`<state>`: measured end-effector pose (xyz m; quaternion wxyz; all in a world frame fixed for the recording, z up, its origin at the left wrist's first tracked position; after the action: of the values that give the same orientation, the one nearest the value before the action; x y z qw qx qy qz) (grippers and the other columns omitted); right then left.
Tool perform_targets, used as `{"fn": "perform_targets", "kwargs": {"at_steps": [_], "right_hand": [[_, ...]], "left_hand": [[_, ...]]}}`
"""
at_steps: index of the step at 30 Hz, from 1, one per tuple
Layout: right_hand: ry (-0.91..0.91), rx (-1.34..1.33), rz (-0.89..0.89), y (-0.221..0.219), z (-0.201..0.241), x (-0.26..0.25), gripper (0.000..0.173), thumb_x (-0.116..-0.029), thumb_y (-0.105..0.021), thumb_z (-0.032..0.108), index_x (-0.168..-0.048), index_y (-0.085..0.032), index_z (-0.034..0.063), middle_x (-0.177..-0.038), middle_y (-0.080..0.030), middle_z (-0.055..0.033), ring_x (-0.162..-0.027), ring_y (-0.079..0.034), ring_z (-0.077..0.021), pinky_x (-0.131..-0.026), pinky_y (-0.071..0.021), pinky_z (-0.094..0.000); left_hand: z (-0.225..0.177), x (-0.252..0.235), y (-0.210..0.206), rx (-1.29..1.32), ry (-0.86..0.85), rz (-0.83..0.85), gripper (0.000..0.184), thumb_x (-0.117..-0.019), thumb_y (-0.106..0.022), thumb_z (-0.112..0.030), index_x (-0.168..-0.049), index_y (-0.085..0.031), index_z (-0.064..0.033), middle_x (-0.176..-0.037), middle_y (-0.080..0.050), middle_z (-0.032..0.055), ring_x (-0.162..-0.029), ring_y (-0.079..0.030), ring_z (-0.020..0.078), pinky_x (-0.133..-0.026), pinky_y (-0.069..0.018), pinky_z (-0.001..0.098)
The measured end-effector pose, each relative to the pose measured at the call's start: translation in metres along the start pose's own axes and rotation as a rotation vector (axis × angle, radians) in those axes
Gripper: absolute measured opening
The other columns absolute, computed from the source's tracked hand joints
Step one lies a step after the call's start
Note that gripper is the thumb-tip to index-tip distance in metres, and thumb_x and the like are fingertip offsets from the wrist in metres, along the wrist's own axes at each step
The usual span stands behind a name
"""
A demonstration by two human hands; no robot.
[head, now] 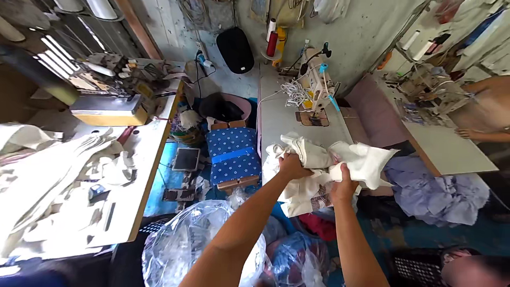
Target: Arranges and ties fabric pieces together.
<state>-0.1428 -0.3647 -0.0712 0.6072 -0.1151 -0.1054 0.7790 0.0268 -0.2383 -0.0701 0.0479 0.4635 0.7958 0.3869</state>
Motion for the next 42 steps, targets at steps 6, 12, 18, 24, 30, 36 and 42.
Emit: {"fn": "perform_targets", "kwargs": {"at_steps": [6, 12, 18, 24, 30, 36, 42], "right_hand": [[-0.188, 0.569, 0.098, 0.011, 0.022, 0.049, 0.041, -0.1033, -0.061, 0.033, -0.087, -0.067, -0.0047, -0.068, -0.060, -0.0032, -0.060, -0.057, -0.0096, -0.063, -0.0529, -0.0296], [0.063, 0.918, 0.894, -0.052, 0.017, 0.092, 0.038, -0.1088, -0.044, 0.022, -0.134, -0.064, 0.0024, -0.138, -0.065, -0.0108, -0.129, -0.061, -0.0218, -0.112, -0.0468, -0.0437], [0.416, 1.153, 0.879, -0.073, 0.026, 0.052, 0.059, -0.0981, -0.045, -0.002, -0.156, -0.039, 0.0010, -0.154, -0.049, -0.0204, -0.137, -0.054, -0.0363, -0.111, -0.0459, -0.0526], [0.300, 0.931, 0.907, -0.073, 0.028, 0.029, 0.072, -0.0936, -0.041, -0.008, -0.162, -0.023, 0.0026, -0.155, -0.050, -0.0156, -0.139, -0.052, -0.0259, -0.114, -0.0443, -0.0426], [0.212, 0.838, 0.977, -0.074, 0.027, 0.030, 0.076, -0.0904, -0.041, -0.010, -0.162, -0.020, 0.0007, -0.160, -0.043, -0.0169, -0.144, -0.047, -0.0251, -0.115, -0.0441, -0.0409], [0.242, 0.798, 1.020, -0.073, 0.020, 0.035, 0.062, -0.0826, -0.045, -0.010, -0.145, -0.047, -0.0054, -0.156, -0.044, -0.0209, -0.147, -0.041, -0.0282, -0.116, -0.0429, -0.0430], [0.340, 0.899, 1.081, -0.069, 0.016, 0.045, 0.059, -0.0800, -0.065, -0.001, -0.139, -0.055, -0.0058, -0.155, -0.046, -0.0217, -0.145, -0.045, -0.0289, -0.116, -0.0428, -0.0428]], "left_hand": [[-0.065, -0.015, 0.038, -0.085, 0.014, 0.134, 0.033, -0.0850, -0.076, -0.015, -0.104, -0.066, 0.0105, -0.111, -0.066, 0.0297, -0.108, -0.064, 0.0452, -0.088, -0.0499, 0.0662], [-0.080, -0.027, 0.042, 0.103, 0.037, 0.149, 0.035, -0.0928, -0.069, -0.014, -0.112, -0.061, 0.0138, -0.112, -0.064, 0.0300, -0.106, -0.064, 0.0407, -0.091, -0.0506, 0.0598], [-0.065, -0.003, 0.067, 0.466, -0.194, -0.016, 0.063, -0.0971, -0.060, -0.004, -0.154, -0.035, 0.0053, -0.145, -0.050, 0.0312, -0.127, -0.058, 0.0407, -0.105, -0.0486, 0.0538], [0.027, 0.051, 0.015, 0.089, -0.050, -0.121, 0.068, -0.0906, -0.077, -0.036, -0.143, -0.054, 0.0009, -0.143, -0.053, 0.0267, -0.135, -0.048, 0.0449, -0.108, -0.0403, 0.0651], [0.042, 0.060, 0.007, 0.058, 0.047, -0.098, 0.062, -0.0850, -0.082, -0.040, -0.130, -0.063, -0.0012, -0.133, -0.057, 0.0265, -0.130, -0.047, 0.0460, -0.105, -0.0388, 0.0642], [0.024, 0.058, 0.015, 0.339, 0.079, -0.023, 0.052, -0.0937, -0.073, -0.021, -0.132, -0.053, 0.0090, -0.121, -0.062, 0.0310, -0.114, -0.063, 0.0438, -0.097, -0.0501, 0.0603], [0.020, 0.041, 0.017, 0.621, 0.213, 0.071, 0.021, -0.1004, -0.058, -0.019, -0.097, -0.061, 0.0013, -0.074, -0.056, 0.0069, -0.060, -0.051, 0.0130, -0.059, -0.0454, 0.0292]]}}
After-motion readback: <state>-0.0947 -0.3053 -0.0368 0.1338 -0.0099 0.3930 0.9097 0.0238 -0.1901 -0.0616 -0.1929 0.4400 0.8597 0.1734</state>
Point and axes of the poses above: each hand's wrist, its own x-axis away from the middle knuckle, its own y-axis out of the back of the hand, z = x × y, the point moved 8 cm from there along -x, towards the middle knuckle
